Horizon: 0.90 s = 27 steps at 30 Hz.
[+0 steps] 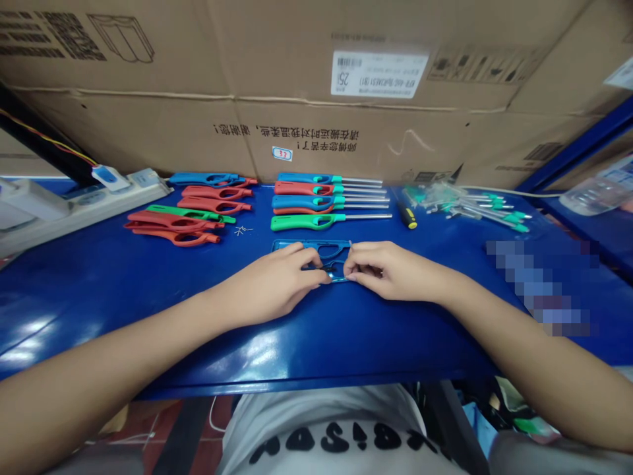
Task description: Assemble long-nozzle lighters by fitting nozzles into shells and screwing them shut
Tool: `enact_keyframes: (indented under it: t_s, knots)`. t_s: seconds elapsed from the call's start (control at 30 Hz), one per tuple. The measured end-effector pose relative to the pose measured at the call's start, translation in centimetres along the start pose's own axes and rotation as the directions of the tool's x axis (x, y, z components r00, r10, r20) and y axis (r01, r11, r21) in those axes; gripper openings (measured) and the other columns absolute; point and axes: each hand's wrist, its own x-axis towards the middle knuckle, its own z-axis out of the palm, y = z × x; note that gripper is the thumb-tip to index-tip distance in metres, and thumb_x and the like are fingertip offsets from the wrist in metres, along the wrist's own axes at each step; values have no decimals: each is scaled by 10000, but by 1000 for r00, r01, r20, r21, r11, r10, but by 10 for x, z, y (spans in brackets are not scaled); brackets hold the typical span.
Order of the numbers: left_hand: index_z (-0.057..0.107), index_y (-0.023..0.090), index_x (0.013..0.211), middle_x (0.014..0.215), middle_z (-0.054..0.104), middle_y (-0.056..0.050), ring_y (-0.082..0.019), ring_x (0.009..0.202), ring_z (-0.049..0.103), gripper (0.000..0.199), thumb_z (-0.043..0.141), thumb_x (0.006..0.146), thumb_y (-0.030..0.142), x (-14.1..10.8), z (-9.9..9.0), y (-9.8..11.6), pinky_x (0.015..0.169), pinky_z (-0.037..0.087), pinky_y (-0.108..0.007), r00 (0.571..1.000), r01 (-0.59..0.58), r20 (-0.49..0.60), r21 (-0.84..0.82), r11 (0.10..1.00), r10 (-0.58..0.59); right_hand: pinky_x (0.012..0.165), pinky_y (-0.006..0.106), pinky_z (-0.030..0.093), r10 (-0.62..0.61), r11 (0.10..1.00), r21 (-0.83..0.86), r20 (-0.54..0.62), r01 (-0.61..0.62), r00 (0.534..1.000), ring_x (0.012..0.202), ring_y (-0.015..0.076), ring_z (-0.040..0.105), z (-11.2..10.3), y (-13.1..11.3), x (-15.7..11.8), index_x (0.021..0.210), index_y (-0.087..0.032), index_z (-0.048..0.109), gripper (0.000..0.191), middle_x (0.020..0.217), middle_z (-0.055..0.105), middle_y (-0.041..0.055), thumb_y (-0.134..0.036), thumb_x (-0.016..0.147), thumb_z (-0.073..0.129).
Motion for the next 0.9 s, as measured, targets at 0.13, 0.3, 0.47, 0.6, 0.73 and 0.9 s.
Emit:
enact_keyframes:
  t_s: [0.13, 0.3, 0.47, 0.6, 0.73, 0.9]
  knots:
    - [677, 211, 1212, 1164, 617, -124, -254, 1046, 577, 301, 468, 1003, 152, 0, 0, 1, 902, 507, -387, 1000, -5, 12, 41, 999, 5, 647, 249, 441, -3, 1000, -1, -12, 3, 1000, 747, 139, 573, -3, 0, -1, 930, -166, 671, 127, 881, 631, 42, -94, 901, 569]
    - [687, 214, 1205, 1159, 625, -123, -253, 1036, 583, 306, 467, 1003, 152, 0, 0, 1, 894, 514, -391, 1000, -7, -4, 24, 1000, 7, 662, 261, 452, -6, 1000, -13, -25, 6, 1000, 750, 145, 584, -1, 3, 0, 891, -175, 669, 124, 880, 643, 43, -92, 898, 576]
    - [692, 222, 1221, 1175, 627, -128, -264, 1068, 590, 322, 468, 1002, 151, 0, -1, 0, 915, 518, -408, 1000, -3, 2, -5, 1000, 3, 664, 260, 447, 3, 999, -41, -40, -5, 999, 723, 137, 567, 1, 3, 2, 916, -175, 657, 72, 881, 639, 39, -127, 915, 603]
    - [701, 231, 1215, 1176, 630, -124, -265, 1070, 595, 315, 481, 1002, 158, 0, -2, 1, 915, 520, -411, 1000, 5, 6, -13, 1000, -5, 681, 268, 449, 20, 996, -90, -47, -24, 999, 732, 148, 567, 2, 2, 3, 924, -174, 639, 30, 866, 628, 39, -150, 919, 622]
    - [708, 232, 1206, 1166, 640, -122, -260, 1063, 601, 313, 483, 1002, 157, 0, -2, 1, 918, 518, -406, 1000, 2, -12, -33, 999, -3, 754, 302, 474, -29, 993, -118, -25, 26, 999, 823, 178, 600, 3, 3, 3, 919, -173, 654, 110, 921, 628, 68, -160, 961, 553]
    - [705, 229, 1211, 1168, 641, -126, -260, 1060, 603, 311, 487, 999, 161, 0, -1, 0, 906, 524, -410, 1000, 7, -13, -40, 999, -8, 759, 296, 483, -33, 999, -30, -13, 33, 999, 818, 167, 610, 2, 6, 3, 934, -178, 676, 130, 919, 641, 58, -134, 951, 555]
